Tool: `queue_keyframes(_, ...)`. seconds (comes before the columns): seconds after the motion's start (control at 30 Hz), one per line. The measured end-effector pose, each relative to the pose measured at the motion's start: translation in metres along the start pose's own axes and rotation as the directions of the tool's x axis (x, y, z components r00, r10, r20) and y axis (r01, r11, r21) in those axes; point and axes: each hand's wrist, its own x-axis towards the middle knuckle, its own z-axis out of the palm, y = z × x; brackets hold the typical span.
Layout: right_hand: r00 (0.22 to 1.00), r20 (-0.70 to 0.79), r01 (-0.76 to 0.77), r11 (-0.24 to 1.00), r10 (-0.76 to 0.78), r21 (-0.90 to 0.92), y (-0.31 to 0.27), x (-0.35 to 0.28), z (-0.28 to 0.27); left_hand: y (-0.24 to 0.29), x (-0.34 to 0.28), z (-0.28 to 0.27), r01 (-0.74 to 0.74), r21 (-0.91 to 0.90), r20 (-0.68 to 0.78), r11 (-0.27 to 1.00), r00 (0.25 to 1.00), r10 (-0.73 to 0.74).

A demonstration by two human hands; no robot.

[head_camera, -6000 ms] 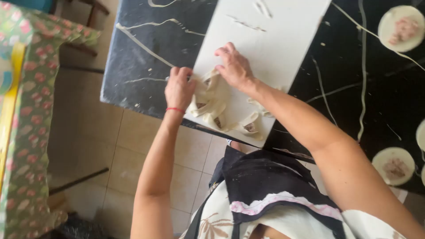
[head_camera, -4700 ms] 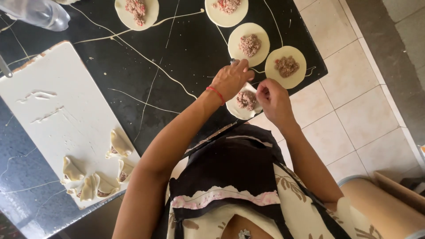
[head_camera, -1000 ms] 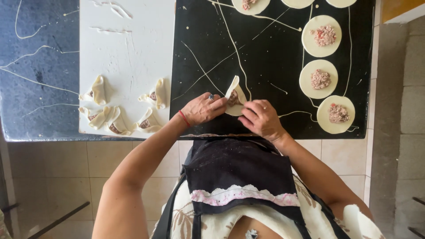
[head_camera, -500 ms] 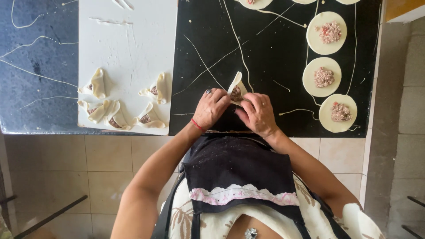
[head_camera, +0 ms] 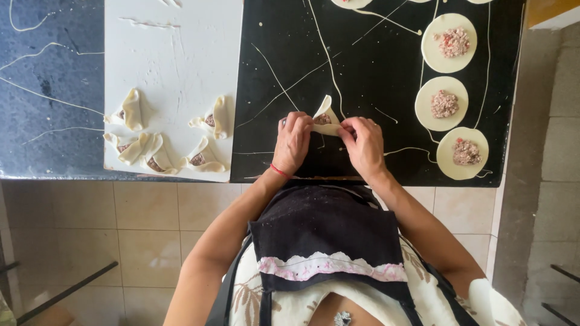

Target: Folding circular dough pieces around meat filling into triangular shapes

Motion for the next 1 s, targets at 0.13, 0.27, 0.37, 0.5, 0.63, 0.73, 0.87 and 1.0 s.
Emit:
queue_keyframes(0.13, 0.988, 0.147, -0.026, 0.989, 0.047, -0.143, 0.029, 0.003, 0.008, -0.004, -0.011, 0.002, 0.036, 0.088, -0.008, 0.995, 0.999, -0.035)
queue_keyframes(0.27, 0.893, 0.378, -0.090, 0.922, 0.242, -0.377, 0.037, 0.006, 0.006, 0.006, -0.016, -0.004, -0.010, 0.283, 0.028, 0.959, 1.000, 0.002)
queue_keyframes(0.37, 0.926, 0.356, 0.017, 0.930, 0.124, -0.367, 0.046, 0.003, 0.008, 0.026, -0.018, -0.012, -0.042, 0.420, 0.112, 0.907, 0.994, -0.005)
queue_keyframes(0.5, 0.956, 0.284, 0.098, 0.992, -0.073, -0.077, 0.053, 0.021, -0.007, 0.027, -0.018, -0.011, -0.093, 0.506, 0.267, 0.858, 0.962, -0.053)
queue_keyframes(0.63, 0.884, 0.242, 0.438, 0.890, -0.401, -0.126, 0.037, 0.066, -0.015, 0.034, -0.020, -0.019, -0.104, 0.508, 0.319, 0.855, 0.945, -0.074)
queue_keyframes(0.73, 0.807, 0.255, 0.583, 0.788, -0.533, -0.199, 0.044, 0.086, -0.007, 0.030, -0.007, -0.029, -0.114, 0.505, 0.358, 0.855, 0.929, -0.087)
queue_keyframes(0.87, 0.822, 0.351, 0.556, 0.766, -0.449, -0.322, 0.048, 0.069, -0.001, 0.044, -0.014, -0.032, -0.088, 0.487, 0.367, 0.869, 0.923, -0.113)
queue_keyframes(1.0, 0.800, 0.335, 0.571, 0.804, -0.499, -0.167, 0.073, 0.108, 0.020, 0.031, 0.004, -0.028, 0.026, 0.443, 0.329, 0.896, 0.925, -0.190)
